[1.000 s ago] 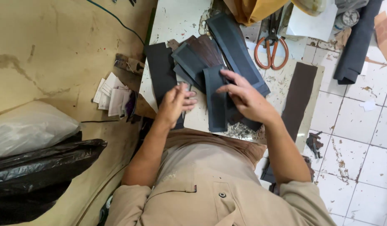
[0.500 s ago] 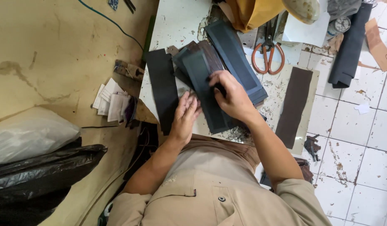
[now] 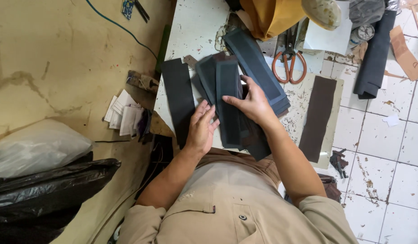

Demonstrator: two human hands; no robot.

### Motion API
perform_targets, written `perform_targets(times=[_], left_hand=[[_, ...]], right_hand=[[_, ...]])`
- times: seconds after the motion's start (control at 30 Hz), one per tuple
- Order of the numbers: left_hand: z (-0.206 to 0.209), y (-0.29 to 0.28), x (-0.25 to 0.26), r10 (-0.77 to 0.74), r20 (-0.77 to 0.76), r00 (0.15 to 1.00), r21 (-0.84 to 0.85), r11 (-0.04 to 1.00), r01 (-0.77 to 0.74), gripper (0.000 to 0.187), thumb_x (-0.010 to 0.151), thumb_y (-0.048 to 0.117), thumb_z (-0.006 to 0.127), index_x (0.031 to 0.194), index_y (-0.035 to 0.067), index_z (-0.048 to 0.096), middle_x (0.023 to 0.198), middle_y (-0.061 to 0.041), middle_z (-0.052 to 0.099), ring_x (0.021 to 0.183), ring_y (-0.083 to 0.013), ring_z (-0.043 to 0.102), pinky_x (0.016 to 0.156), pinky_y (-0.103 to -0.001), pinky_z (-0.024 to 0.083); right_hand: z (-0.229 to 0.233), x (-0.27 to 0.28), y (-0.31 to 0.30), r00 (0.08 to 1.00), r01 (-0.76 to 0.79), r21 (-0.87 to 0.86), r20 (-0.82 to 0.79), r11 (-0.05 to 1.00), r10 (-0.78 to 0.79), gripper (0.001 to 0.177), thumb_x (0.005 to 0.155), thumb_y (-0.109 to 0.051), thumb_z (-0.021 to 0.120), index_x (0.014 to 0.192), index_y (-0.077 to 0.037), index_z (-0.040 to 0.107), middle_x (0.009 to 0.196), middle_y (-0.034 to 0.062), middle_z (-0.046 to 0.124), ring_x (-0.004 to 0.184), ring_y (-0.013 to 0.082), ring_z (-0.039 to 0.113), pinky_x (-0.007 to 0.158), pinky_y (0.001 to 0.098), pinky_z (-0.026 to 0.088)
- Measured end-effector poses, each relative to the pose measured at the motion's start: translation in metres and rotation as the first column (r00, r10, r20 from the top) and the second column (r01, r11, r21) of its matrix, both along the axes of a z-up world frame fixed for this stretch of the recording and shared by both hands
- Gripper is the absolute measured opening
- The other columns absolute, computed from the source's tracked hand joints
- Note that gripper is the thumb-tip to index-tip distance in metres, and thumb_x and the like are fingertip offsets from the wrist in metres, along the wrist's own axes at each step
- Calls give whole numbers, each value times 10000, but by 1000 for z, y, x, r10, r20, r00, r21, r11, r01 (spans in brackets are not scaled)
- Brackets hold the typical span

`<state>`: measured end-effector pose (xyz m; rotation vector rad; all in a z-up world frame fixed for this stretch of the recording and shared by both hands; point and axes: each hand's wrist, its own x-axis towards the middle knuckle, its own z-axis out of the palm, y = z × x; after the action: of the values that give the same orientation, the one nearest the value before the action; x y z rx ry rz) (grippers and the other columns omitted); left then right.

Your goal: Sorting and measuring leather strips on a workbench.

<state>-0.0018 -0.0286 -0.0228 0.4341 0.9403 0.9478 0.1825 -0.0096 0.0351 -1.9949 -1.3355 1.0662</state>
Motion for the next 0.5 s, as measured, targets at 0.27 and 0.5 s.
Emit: perform_targets(times=[0.27,0.5], left_hand=[[-14,-1,1,-13,-25,1000,-7,1000,13,828,999,202,687,1635,43,181,1545,-221,241,1446,-359,329,1162,-605,300],[-29,3,4,-17,-22,1000,21,1000,18,815,1006,201,695,1635,56,198,1495,-197,283,1388,-340,395,1108,-585,352]], right_hand=[[-36,20,-5,852,104,241,-522,965,39,842,750,-62,920,1465,0,479,1110,122,652,992,217,645,858,355,580],[-29,33,-17,586,205,128,-810,970,-17,392,1020,-106,663,1378,21,564,1002,19,618,843,60,613,704,178,526]])
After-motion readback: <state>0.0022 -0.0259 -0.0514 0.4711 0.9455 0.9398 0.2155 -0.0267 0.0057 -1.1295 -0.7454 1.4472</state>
